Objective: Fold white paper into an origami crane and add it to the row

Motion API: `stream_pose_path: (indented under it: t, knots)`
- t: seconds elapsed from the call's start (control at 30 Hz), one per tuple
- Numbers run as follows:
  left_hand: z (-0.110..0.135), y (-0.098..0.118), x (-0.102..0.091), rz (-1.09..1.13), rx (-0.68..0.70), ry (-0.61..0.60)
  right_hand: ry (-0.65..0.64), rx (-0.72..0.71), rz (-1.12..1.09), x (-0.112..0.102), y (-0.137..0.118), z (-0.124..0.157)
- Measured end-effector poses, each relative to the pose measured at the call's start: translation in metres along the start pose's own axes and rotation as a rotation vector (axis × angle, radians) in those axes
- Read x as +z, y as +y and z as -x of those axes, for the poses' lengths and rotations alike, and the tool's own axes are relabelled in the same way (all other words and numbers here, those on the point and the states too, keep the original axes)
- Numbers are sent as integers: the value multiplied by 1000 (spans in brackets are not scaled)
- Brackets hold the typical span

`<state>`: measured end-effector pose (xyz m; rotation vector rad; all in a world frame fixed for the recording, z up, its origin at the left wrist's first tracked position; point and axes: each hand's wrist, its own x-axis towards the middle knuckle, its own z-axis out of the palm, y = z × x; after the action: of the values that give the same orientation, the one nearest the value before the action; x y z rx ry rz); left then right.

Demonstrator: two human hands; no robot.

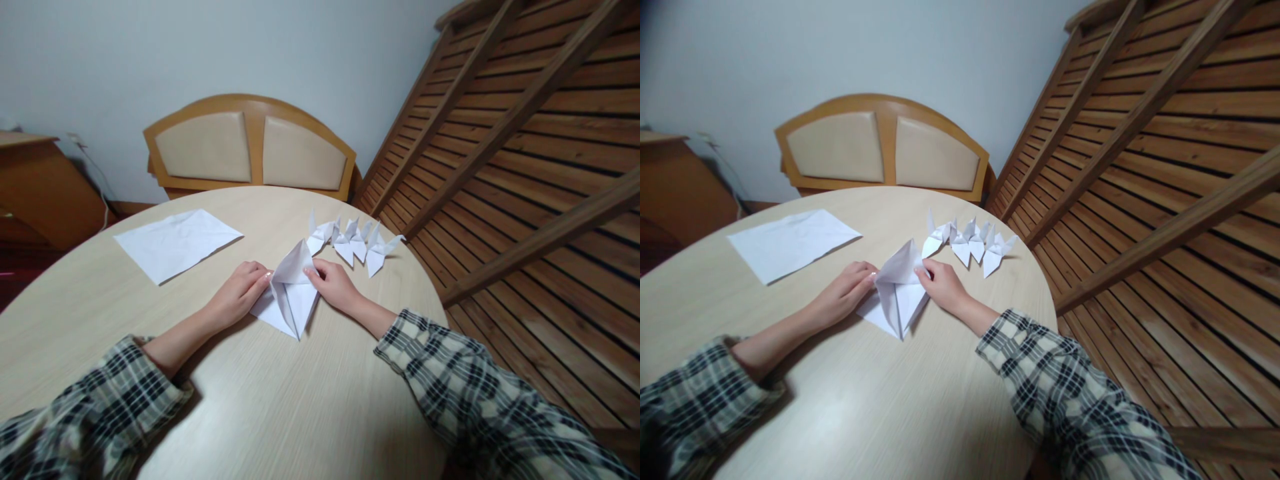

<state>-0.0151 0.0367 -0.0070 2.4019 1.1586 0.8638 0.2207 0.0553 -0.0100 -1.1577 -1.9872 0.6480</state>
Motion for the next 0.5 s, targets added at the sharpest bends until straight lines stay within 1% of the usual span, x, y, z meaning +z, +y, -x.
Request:
stream_pose_path:
  t: [0.2,0.5]
  knots:
    - [-1,5,-2,-29,31,-65,-19,-25,-29,1,-3,1]
    - [0,8,-1,-61,34,-44,-69,-46,-42,1,-6,3]
